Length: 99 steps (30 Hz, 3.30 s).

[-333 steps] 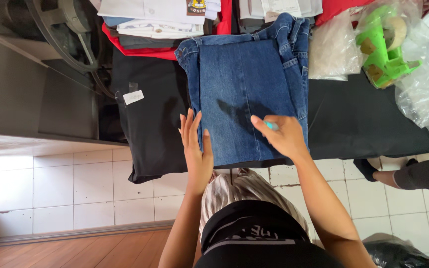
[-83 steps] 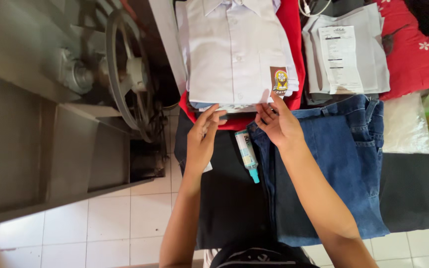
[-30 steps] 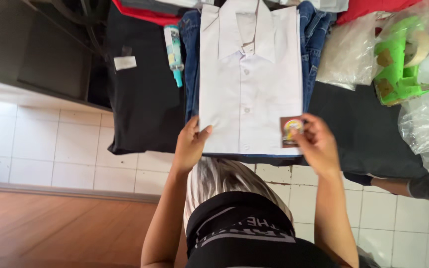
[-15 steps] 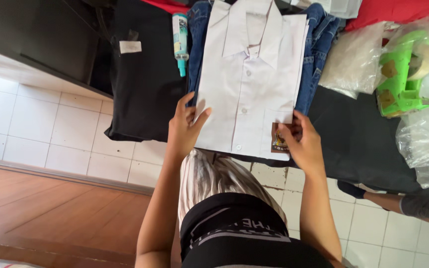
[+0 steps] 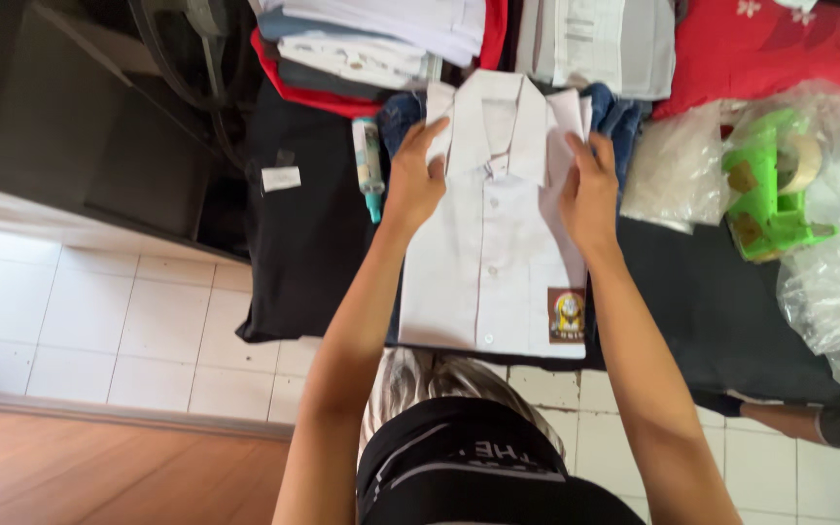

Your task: The person folds various clothing items, including jeans, shirts, and pants, on a table. They use a spray bottle to mist each item before folding it and placing it into a neat stack.

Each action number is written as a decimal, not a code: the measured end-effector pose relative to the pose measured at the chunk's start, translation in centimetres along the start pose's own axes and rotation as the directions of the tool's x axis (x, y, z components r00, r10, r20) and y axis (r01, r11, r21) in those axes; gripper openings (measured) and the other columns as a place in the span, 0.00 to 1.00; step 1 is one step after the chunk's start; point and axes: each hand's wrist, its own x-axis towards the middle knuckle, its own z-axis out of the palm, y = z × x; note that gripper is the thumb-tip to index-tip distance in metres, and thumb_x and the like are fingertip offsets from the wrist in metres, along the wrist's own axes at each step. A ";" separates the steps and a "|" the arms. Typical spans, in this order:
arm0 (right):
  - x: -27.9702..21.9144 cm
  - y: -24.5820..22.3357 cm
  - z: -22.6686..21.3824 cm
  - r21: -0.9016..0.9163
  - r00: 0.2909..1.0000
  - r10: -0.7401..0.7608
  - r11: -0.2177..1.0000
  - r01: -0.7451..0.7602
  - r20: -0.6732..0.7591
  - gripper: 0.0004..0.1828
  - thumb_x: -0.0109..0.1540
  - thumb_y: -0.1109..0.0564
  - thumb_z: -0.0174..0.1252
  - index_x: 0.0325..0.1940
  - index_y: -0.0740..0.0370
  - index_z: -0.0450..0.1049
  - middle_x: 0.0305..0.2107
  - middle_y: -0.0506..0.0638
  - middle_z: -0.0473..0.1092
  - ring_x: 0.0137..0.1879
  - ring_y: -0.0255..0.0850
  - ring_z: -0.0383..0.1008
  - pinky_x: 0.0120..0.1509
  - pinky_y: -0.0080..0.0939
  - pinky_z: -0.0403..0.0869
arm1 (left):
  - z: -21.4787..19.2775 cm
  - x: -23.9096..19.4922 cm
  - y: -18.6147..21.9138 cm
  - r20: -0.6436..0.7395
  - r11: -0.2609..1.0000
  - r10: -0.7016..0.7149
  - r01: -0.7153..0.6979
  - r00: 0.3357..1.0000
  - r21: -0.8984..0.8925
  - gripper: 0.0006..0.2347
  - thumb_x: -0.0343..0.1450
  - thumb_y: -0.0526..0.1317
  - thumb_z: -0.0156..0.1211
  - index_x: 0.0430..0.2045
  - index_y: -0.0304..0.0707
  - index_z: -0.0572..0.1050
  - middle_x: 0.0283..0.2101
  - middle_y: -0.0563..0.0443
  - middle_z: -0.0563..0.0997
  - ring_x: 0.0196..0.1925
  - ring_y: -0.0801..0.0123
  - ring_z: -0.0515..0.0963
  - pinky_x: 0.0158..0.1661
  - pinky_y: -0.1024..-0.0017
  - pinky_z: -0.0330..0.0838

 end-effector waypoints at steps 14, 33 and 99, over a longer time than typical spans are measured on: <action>-0.5 -15.7 1.0 0.194 0.970 -0.091 0.980 0.047 0.226 0.23 0.67 0.63 0.59 0.67 0.58 0.71 0.75 0.58 0.50 0.71 0.55 0.61 0.72 0.52 0.67 | -8.4 -3.4 0.6 -0.159 0.934 -0.220 0.255 0.962 0.251 0.23 0.72 0.39 0.67 0.63 0.38 0.69 0.54 0.36 0.77 0.54 0.45 0.77 0.49 0.57 0.73; -1.3 -18.8 -1.3 -0.256 0.987 -0.062 0.961 0.100 0.150 0.31 0.51 0.58 0.70 0.60 0.52 0.76 0.56 0.47 0.71 0.67 0.48 0.67 0.74 0.67 0.55 | -11.6 -0.1 10.3 0.443 0.897 -0.085 0.262 0.892 -0.356 0.34 0.63 0.39 0.77 0.66 0.38 0.66 0.57 0.47 0.83 0.48 0.69 0.82 0.46 0.73 0.77; -4.9 -12.9 -3.5 -0.210 0.985 0.126 0.973 -0.099 0.115 0.30 0.61 0.61 0.63 0.66 0.49 0.65 0.40 0.50 0.71 0.25 0.48 0.70 0.28 0.47 0.68 | -8.4 -2.2 9.5 0.135 0.922 -0.289 0.314 0.948 -0.226 0.19 0.80 0.46 0.47 0.36 0.27 0.82 0.31 0.46 0.85 0.37 0.69 0.85 0.44 0.72 0.76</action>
